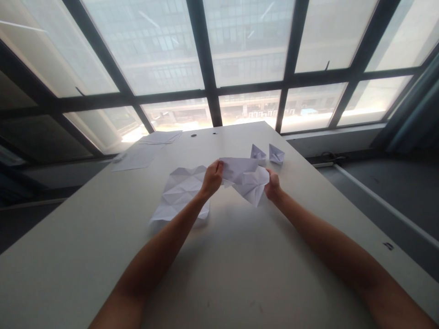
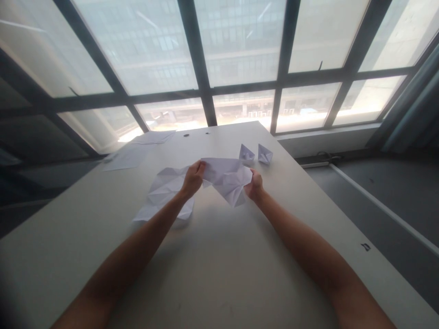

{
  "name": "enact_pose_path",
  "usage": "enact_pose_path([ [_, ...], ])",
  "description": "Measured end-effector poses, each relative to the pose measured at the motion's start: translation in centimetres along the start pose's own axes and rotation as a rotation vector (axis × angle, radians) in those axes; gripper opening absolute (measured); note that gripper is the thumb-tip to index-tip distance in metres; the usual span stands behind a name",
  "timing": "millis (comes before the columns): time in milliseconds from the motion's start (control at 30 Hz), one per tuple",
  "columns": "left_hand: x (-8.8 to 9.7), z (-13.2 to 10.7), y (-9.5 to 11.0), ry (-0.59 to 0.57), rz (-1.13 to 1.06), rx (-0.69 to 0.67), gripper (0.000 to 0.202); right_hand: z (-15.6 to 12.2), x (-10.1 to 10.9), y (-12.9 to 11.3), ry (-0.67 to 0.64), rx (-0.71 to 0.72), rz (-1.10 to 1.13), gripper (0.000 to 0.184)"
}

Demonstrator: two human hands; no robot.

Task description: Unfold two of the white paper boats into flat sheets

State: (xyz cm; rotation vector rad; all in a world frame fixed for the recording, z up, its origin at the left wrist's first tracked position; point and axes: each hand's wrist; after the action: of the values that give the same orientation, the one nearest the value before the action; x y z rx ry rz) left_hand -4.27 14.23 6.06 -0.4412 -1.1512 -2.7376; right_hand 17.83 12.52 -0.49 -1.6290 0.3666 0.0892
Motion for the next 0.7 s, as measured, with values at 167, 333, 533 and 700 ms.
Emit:
enact_pose_path([
  [167,0.7,0.1,-2.0,-0.026,-0.308,0.246,0.033,0.5,-0.1,0.4,-0.088,-0.207,0.186,0.024],
  [333,1.2,-0.1,-3.8,0.042,-0.372,0.397,0.037,0.0,-0.3,0.4,-0.056,-0.305,0.211,0.022],
  [533,0.5,-1.1,-5.7,0.076,-0.299,0.269,0.036,-1.8,-1.1,0.2,-0.277,-0.313,0.043,0.037],
  [700,0.0,-2.3,-7.3,0.172,-0.235,0.316,0.029,-1.2,-1.8,2.2,-0.141,-0.267,-0.037,0.03],
])
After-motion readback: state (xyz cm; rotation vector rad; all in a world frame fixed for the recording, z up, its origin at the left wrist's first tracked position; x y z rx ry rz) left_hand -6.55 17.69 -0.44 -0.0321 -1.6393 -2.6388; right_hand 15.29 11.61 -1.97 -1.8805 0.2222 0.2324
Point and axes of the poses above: each hand's wrist, its own z-axis towards the middle knuckle, its own x-axis out of the back of the hand, y = z × x, and after that the axes turned 15 degrees about -x, right-handed
